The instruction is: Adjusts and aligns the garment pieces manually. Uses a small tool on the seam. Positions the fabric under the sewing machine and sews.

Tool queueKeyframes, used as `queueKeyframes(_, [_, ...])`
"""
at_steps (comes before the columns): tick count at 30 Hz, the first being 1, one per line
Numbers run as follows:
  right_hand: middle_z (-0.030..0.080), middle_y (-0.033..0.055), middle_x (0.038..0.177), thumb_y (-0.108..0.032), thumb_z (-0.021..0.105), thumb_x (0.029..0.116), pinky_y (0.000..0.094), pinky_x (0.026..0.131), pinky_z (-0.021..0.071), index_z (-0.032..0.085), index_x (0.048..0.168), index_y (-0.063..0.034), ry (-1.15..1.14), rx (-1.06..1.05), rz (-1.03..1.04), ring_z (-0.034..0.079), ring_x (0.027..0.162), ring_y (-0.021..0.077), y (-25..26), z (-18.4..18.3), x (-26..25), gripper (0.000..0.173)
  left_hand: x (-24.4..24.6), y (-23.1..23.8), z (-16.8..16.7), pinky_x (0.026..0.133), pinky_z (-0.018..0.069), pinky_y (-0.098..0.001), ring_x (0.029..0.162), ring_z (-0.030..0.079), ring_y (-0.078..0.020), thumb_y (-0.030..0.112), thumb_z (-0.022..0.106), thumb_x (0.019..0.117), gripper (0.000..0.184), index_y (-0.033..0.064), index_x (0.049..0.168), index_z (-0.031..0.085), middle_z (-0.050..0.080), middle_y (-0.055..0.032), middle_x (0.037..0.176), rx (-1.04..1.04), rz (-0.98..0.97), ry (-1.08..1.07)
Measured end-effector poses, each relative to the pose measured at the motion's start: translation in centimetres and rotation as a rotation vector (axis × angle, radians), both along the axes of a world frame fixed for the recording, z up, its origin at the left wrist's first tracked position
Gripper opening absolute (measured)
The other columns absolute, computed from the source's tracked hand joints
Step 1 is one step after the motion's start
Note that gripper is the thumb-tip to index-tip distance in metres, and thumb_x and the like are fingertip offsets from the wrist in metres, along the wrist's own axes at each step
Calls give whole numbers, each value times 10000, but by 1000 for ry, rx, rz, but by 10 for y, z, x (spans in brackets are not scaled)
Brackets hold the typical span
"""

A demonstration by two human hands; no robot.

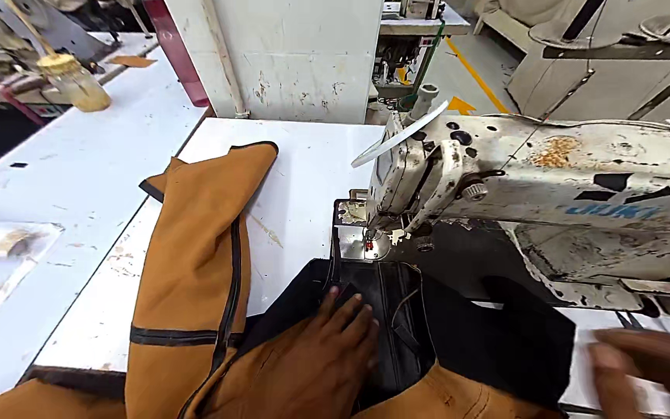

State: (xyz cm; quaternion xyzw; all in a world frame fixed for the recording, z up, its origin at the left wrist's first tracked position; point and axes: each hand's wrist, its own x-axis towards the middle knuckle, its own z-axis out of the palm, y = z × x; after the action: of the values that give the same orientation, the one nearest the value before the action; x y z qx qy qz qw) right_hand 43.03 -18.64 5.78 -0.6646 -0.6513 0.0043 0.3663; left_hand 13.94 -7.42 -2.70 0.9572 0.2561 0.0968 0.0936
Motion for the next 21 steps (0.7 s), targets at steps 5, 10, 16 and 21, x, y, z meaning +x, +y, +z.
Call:
queueKeyframes(5, [685,87,964,-380,648,966,390,617,595,685,1102,-69,-152,-312,60,677,694,197,82,-62,-84,341,20,45,-2,1027,520,-408,1208,617,-251,14,520,952,322,36,1225,689,644,-117,1289,-235,48,-201])
queueKeyframes(10, [675,89,972,-375,638,933,435,600,567,683,1061,-79,-271,-388,-68,680,704,243,105,-75,-88,325,13,48,-12,1032,503,-334,1190,610,-203,83,495,985,309,42,1210,701,643,-81,1279,-210,69,-279])
queueKeyframes(16, [662,31,838,-233,663,945,428,577,558,602,1175,-111,-195,-318,-60,663,673,208,105,-71,-80,268,34,62,10,811,574,-334,908,649,-178,231,609,1009,278,60,1210,696,631,-71,1049,-287,194,-193])
queueKeyframes(21, [664,10,776,-234,670,963,415,584,559,699,1011,-110,-134,-337,-42,648,644,169,116,-66,-71,135,52,74,13,676,564,-349,760,631,-163,383,653,994,379,148,1287,709,624,-60,1036,-353,300,-140])
